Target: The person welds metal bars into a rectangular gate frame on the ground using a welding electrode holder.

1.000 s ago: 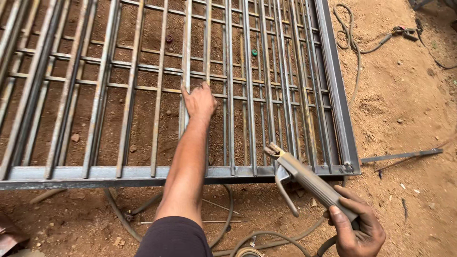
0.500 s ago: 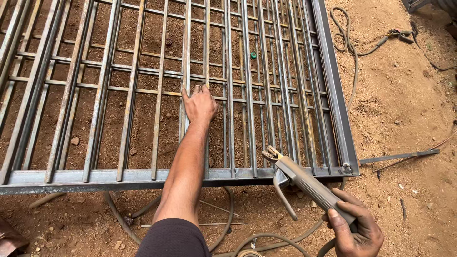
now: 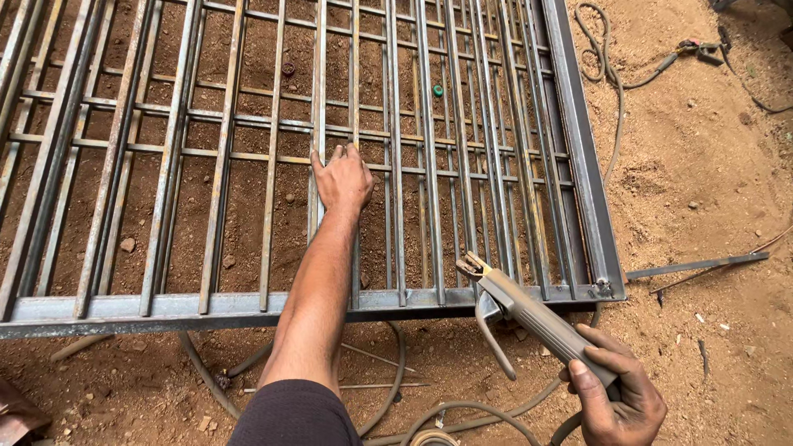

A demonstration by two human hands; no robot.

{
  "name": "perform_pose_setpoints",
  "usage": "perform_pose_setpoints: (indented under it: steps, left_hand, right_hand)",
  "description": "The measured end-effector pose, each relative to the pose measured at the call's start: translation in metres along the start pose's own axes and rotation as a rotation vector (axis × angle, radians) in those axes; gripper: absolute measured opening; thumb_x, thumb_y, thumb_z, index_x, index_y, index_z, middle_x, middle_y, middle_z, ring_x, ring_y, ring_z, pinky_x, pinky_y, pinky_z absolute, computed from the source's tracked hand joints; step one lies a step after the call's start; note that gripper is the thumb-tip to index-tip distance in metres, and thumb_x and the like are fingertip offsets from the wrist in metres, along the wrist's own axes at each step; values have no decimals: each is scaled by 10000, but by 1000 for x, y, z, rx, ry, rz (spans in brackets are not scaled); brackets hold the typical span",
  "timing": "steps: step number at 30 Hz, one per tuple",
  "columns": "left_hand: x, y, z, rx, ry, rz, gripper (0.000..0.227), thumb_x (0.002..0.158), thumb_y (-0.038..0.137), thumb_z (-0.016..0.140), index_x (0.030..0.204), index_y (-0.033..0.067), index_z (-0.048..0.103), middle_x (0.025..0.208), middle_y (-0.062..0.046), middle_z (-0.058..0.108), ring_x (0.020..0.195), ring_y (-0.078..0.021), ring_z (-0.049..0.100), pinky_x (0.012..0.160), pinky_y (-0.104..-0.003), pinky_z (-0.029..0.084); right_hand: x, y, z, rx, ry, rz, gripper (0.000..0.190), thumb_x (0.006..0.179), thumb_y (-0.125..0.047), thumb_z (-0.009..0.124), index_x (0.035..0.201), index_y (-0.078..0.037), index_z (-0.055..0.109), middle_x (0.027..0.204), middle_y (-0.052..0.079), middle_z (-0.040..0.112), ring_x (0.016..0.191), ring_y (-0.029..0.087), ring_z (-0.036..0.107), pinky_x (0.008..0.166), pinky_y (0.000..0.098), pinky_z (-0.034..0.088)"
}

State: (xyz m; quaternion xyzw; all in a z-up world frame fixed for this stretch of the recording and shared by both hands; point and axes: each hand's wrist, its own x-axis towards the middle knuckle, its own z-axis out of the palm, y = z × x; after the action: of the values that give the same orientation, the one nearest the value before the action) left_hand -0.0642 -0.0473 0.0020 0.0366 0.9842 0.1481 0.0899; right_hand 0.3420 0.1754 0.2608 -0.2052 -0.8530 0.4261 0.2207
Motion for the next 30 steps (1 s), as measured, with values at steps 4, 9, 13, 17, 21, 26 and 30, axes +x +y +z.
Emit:
perform_pose_setpoints:
  steps: [4, 9, 13, 17, 21, 26, 30]
  left_hand:
    - [2, -1, 0, 28, -22, 9, 602, 1050, 369, 441, 1581, 94, 370, 1090, -105, 785, 1443, -167, 477, 1269, -607, 77]
    - [-1, 2, -7, -20, 9, -5, 592, 1038, 388, 452, 1536, 70, 416, 967, -102, 775, 1249, -205, 624, 1242, -630, 135]
    - [-3, -3, -22, -57, -34, -11, 659, 1058, 460, 454, 1536, 10, 402, 872, -102, 742, 967, -241, 704, 1218, -635, 190]
    - [-8, -10, -46, -29, -137, 63, 479, 1103, 457, 446, 1317, 78, 645, 953, -116, 748, 983, -246, 699, 1244, -616, 240]
    - [-25, -19, -54, 18, -191, 81, 449, 1042, 511, 537, 1125, 131, 761, 1105, -152, 714, 1149, -270, 635, 1208, -576, 281]
    - [-25, -13, -57, 17, -257, 73, 408, 995, 490, 616, 1117, 129, 763, 1240, -142, 680, 1257, -267, 580, 1218, -593, 233]
    - [-26, -15, -52, 2, -265, 46, 349, 940, 444, 687, 1078, 130, 748, 1295, -157, 648, 1291, -271, 566, 1215, -598, 224]
  right_hand:
    - [1, -1, -2, -23, -2, 14, 175, 900, -5, 681, 1063, 45, 642, 1281, 302, 688, 846, 249, 766, 649, 328, 660]
    - [-6, -1, -12, 68, -2, -47, 212, 956, 5, 680, 1158, 56, 639, 1293, 306, 671, 826, 216, 734, 705, 301, 617]
    - [-19, -3, -16, 179, 20, -51, 155, 978, 33, 672, 1129, 53, 643, 1262, 299, 681, 807, 210, 723, 717, 305, 612]
    - [-27, -7, -16, 285, 2, -40, 147, 975, 40, 654, 1123, 33, 654, 1218, 306, 691, 781, 223, 725, 642, 303, 611]
    - [-34, -4, -19, 369, -16, 0, 146, 978, 37, 638, 1122, 27, 658, 1196, 320, 688, 763, 245, 718, 627, 311, 611]
    - [-26, 5, -45, 471, 152, -10, 148, 1050, -49, 605, 1168, 40, 597, 1166, 338, 675, 791, 288, 697, 672, 326, 605]
    - [-6, 11, -81, 639, 66, 227, 233, 1066, -128, 543, 1131, 92, 508, 1013, 256, 570, 742, 241, 640, 693, 344, 577]
